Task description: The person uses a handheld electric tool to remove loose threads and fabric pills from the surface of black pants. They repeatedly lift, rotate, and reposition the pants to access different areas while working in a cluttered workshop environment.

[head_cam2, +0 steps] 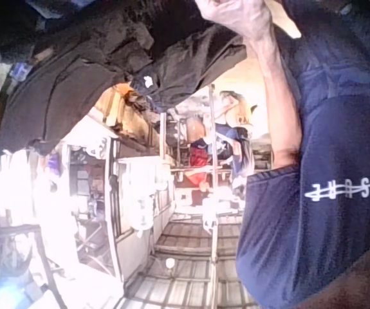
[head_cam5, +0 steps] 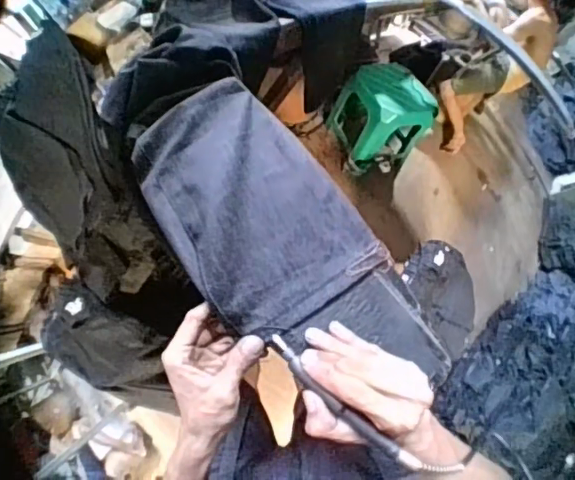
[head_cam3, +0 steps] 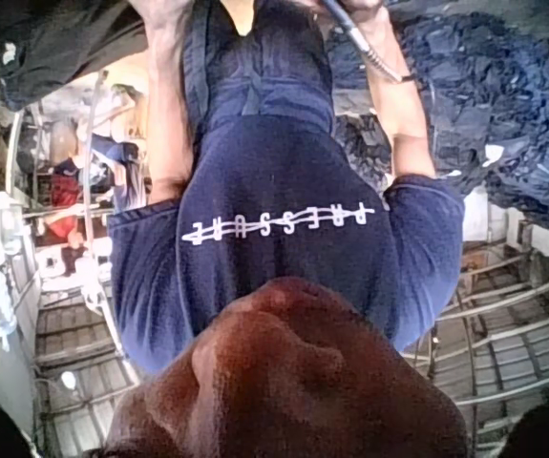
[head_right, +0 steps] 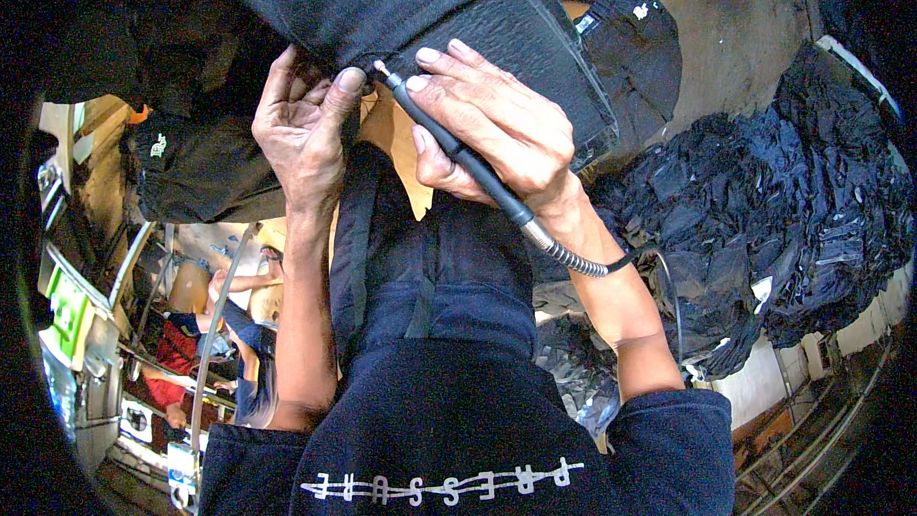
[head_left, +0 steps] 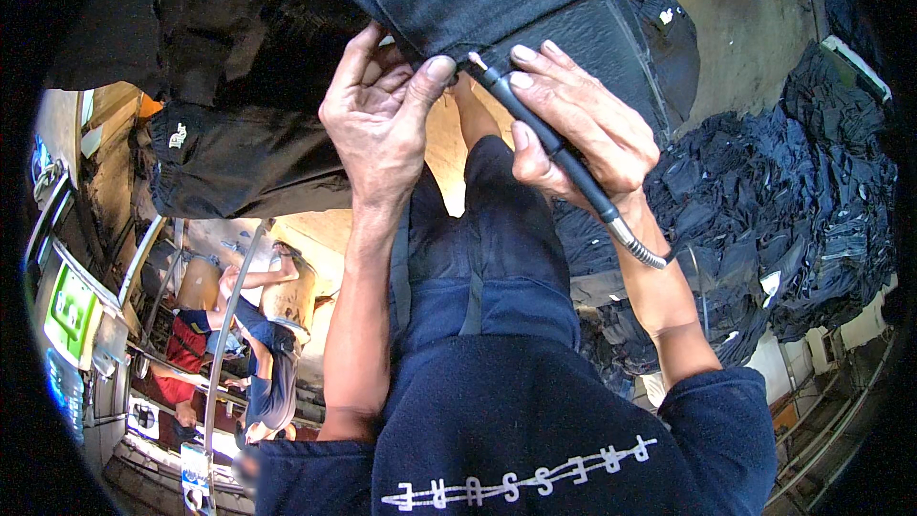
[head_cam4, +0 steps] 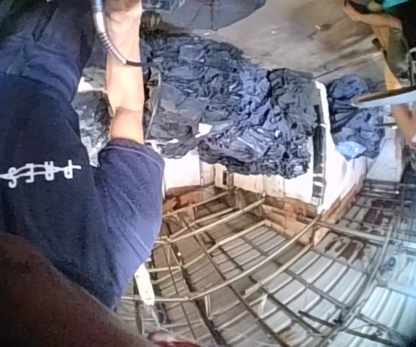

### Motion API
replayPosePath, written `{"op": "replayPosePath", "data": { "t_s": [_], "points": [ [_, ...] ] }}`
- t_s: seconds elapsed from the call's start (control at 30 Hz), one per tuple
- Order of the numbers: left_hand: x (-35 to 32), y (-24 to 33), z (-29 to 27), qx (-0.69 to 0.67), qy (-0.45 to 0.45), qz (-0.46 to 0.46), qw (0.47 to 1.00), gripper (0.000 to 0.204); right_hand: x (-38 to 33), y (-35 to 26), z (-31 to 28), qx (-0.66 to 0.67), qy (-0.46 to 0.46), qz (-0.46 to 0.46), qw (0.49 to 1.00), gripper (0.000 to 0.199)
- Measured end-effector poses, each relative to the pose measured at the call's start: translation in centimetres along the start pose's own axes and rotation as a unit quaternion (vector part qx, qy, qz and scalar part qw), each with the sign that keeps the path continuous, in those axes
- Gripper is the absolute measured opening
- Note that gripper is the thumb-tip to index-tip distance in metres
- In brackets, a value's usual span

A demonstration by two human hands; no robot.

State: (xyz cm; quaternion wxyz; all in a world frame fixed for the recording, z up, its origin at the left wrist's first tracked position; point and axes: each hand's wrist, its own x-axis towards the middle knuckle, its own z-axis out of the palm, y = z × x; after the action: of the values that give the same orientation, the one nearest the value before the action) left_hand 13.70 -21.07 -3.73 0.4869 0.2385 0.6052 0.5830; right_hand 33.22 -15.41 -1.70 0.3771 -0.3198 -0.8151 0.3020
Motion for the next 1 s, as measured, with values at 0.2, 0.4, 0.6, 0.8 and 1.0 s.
{"op": "replayPosePath", "data": {
  "t_s": [0.2, 0.4, 0.6, 0.8, 1.0],
  "points": [
    [0.01, 0.01, 0.01, -0.002, 0.003, -0.007, 1.0, 0.056, 0.04, 0.02, 0.03, -0.016, 0.013, 0.001, 1.0, 0.028],
    [0.0, -0.11, 0.0, -0.008, 0.003, -0.007, 1.0, 0.056, -0.19, -0.01, 0.12, -0.029, 0.035, 0.035, 0.998, 0.026],
    [-0.02, 0.0, -0.01, -0.005, -0.001, -0.01, 1.0, 0.057, -0.35, 0.07, 0.11, -0.039, 0.045, 0.044, 0.997, 0.026],
    [0.0, -0.09, -0.09, 0.006, 0.0, -0.014, 1.0, 0.057, -0.58, 0.38, 0.24, -0.042, 0.069, 0.042, 0.996, 0.026],
    [0.0, -0.23, -0.21, 0.007, 0.001, -0.013, 1.0, 0.058, -0.68, 0.44, 0.22, -0.061, 0.08, 0.05, 0.994, 0.026]
  ]
}}
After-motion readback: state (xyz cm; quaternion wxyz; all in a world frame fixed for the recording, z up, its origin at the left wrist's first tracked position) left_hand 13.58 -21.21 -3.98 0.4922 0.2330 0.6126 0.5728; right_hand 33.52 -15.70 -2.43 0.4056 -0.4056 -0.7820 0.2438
